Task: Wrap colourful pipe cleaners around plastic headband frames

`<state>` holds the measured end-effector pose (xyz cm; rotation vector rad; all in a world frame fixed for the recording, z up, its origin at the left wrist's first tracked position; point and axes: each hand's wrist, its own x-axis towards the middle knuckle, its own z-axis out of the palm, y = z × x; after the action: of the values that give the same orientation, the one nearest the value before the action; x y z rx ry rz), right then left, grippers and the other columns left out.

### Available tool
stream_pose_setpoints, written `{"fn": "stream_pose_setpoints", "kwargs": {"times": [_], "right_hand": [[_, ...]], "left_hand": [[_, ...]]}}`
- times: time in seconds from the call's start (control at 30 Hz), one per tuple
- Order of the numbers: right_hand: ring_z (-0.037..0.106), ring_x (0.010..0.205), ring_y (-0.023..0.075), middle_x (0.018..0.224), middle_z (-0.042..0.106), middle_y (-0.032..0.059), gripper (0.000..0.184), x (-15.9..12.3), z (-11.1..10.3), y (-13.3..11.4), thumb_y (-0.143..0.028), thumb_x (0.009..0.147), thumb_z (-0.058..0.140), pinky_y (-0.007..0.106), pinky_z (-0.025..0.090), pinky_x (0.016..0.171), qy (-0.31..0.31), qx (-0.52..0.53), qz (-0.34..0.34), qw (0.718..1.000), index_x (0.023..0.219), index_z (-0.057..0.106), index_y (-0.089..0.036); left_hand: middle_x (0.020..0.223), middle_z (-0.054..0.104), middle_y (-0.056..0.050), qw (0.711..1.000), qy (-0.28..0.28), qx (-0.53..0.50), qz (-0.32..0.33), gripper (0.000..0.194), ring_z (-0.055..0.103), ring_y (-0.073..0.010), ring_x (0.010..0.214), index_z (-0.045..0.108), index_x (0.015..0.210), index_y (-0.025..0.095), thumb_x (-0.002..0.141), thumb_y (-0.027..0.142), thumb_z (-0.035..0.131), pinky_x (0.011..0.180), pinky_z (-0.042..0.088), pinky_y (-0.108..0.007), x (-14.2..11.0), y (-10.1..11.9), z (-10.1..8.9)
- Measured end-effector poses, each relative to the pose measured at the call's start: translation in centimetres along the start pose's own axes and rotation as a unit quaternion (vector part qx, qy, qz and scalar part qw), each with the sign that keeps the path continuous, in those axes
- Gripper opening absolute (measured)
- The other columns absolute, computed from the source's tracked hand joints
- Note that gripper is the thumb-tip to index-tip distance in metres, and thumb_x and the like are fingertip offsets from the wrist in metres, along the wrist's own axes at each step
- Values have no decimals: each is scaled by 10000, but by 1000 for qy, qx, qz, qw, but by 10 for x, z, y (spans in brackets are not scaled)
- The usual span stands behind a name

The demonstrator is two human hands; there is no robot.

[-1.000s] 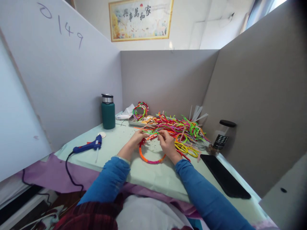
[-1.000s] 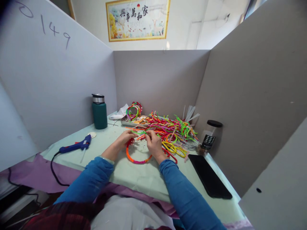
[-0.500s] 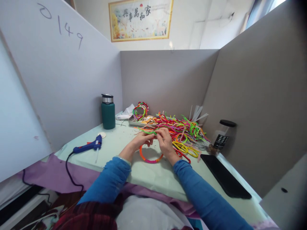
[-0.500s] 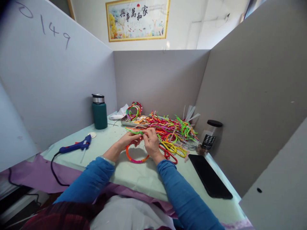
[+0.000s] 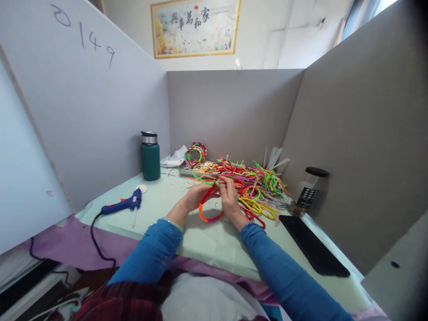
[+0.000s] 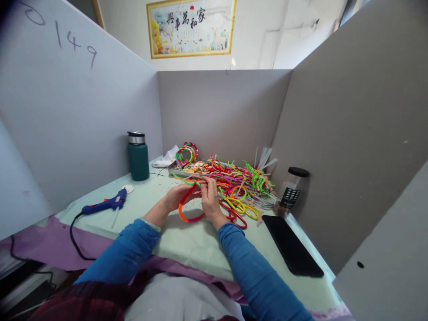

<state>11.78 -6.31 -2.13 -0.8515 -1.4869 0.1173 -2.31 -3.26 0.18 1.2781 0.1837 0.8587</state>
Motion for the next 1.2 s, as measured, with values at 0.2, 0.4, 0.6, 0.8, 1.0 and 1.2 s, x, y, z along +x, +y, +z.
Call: {"fn": "stream_pose_setpoints", "kwargs": {"times": [0.2, 0.4, 0.6, 0.8, 1.0, 1.2], "right_hand": [[504, 1110, 204, 1179, 545, 87, 348, -2, 5, 5, -377, 941, 371, 390, 391, 994, -32, 41, 47, 998, 1224, 517, -235], [561, 903, 194, 997, 611, 60, 305, -1, -1, 3, -392, 897, 441, 342, 465, 820, -85, 47, 61, 993, 1111, 585, -229], [588, 809, 189, 904, 647, 53, 350, 5, -4, 16, -478, 876, 423, 298, 474, 684, -38, 99, 168, 980, 952, 614, -195], [512, 496, 110, 690, 596, -28, 321, 2, -3, 18, -395, 779, 567, 231, 395, 462, -131, 171, 217, 952, 1034, 546, -200], [433, 367, 81, 587, 583, -57, 315, -4, -2, 20, -317, 752, 551, 196, 310, 358, -193, 166, 290, 923, 1044, 530, -198], [495, 407, 92, 639, 614, -5, 250, -4, -2, 17, -420, 779, 545, 207, 350, 374, -192, 227, 310, 903, 841, 571, -179]], "left_hand": [[926, 697, -100, 997, 56, 58, 21, 324, 617, -211, 905, 725, 955, 133, 687, 316, 733, 835, 436, -339, 2, -5, -1], [496, 483, 30, 968, 137, 207, 41, 375, 385, -61, 440, 725, 880, 117, 710, 451, 695, 476, 302, -223, 3, -3, -6], [585, 561, 3, 900, 202, 380, 74, 273, 425, -94, 536, 722, 820, 146, 733, 392, 641, 518, 319, -230, 8, -6, -19], [677, 610, -13, 873, 211, 429, 93, 201, 478, -117, 619, 692, 797, 149, 757, 306, 573, 579, 357, -235, 9, -6, -19], [537, 474, 41, 898, 205, 385, 61, 187, 377, -79, 492, 635, 773, 142, 749, 312, 561, 495, 291, -220, 6, -3, -14], [506, 493, 43, 940, 102, 324, -1, 303, 311, -43, 382, 599, 758, 131, 745, 434, 597, 393, 197, -207, 4, -2, -10]]}}
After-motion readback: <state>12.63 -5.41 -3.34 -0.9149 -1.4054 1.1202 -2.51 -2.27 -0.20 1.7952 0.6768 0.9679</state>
